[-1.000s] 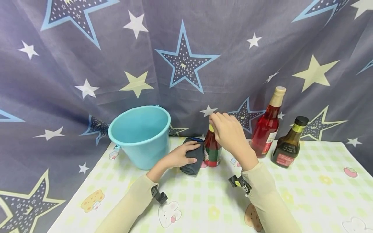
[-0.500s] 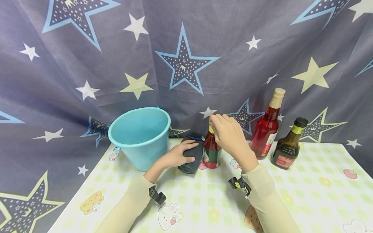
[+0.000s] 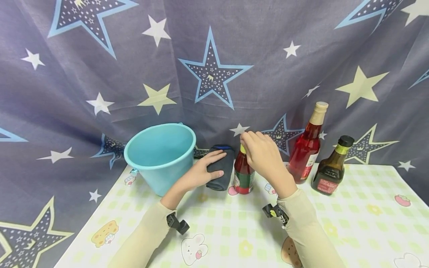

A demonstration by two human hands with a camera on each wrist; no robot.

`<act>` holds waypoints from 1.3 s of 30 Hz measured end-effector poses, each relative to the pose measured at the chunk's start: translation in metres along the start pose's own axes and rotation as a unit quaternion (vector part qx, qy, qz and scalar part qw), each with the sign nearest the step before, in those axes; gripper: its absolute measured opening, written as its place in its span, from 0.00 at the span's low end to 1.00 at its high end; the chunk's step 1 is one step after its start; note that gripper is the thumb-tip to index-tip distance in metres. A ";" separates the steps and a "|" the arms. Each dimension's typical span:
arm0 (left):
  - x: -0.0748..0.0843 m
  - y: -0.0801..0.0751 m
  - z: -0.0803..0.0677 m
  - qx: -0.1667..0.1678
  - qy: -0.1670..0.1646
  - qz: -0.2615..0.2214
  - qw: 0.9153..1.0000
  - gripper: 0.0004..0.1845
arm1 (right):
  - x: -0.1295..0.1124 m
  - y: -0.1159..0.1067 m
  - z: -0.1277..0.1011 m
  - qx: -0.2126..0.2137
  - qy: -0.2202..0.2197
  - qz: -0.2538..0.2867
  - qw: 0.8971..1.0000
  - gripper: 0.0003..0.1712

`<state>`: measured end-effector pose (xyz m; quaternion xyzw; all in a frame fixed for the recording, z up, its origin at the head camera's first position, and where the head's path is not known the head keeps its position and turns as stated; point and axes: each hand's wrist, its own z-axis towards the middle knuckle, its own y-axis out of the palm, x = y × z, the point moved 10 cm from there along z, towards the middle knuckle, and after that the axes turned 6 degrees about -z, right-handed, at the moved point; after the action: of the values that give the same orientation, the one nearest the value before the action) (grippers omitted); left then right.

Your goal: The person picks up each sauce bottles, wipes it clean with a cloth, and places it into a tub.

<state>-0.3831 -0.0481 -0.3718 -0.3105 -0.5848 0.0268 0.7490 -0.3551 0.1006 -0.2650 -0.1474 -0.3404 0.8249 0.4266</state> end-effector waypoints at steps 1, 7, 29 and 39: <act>0.001 -0.002 0.000 0.007 0.004 -0.020 1.000 0.34 | 0.000 0.000 0.000 0.001 -0.001 0.000 1.000 0.03; 0.010 -0.011 0.001 0.045 0.028 -0.137 0.989 0.33 | 0.000 -0.001 0.001 0.006 -0.004 0.000 1.000 0.03; 0.022 0.000 0.000 0.037 0.049 -0.216 0.974 0.33 | -0.001 -0.004 0.002 0.013 -0.004 0.002 1.000 0.04; 0.018 0.006 0.000 0.030 0.037 -0.212 0.976 0.33 | -0.002 -0.003 0.000 0.013 -0.008 -0.001 1.000 0.04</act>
<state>-0.3758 -0.0359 -0.3593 -0.1574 -0.6078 -0.1270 0.7679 -0.3522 0.1002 -0.2636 -0.1347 -0.3330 0.8300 0.4267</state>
